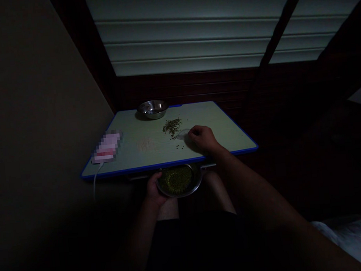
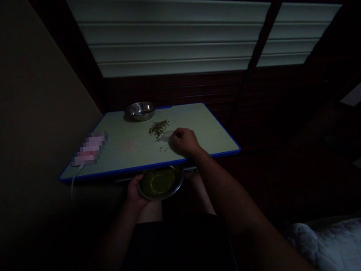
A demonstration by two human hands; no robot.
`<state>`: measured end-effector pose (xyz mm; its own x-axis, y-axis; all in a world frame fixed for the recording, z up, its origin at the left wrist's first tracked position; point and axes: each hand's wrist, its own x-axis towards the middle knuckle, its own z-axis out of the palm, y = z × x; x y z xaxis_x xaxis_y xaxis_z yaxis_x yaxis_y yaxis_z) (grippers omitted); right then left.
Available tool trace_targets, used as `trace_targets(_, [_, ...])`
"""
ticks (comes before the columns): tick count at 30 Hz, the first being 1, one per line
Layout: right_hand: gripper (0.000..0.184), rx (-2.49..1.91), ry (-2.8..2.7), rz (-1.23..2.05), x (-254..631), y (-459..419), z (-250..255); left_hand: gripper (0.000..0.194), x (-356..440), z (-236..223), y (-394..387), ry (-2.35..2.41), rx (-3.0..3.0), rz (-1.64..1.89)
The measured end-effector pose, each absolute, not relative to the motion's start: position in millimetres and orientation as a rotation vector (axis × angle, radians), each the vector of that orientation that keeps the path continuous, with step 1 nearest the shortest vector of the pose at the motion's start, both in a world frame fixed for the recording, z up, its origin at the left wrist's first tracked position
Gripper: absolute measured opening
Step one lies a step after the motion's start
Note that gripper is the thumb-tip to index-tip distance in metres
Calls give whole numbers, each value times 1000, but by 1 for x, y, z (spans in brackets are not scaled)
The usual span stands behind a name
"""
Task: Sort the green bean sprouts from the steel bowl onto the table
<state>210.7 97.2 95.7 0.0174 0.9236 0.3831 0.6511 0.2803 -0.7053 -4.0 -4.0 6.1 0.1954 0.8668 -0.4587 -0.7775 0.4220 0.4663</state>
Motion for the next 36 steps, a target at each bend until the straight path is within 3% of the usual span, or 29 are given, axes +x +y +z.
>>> trace_targets(36, [17, -1340, -1767, 426, 211, 95, 97, 24, -6, -4, 0, 731, 105, 1154])
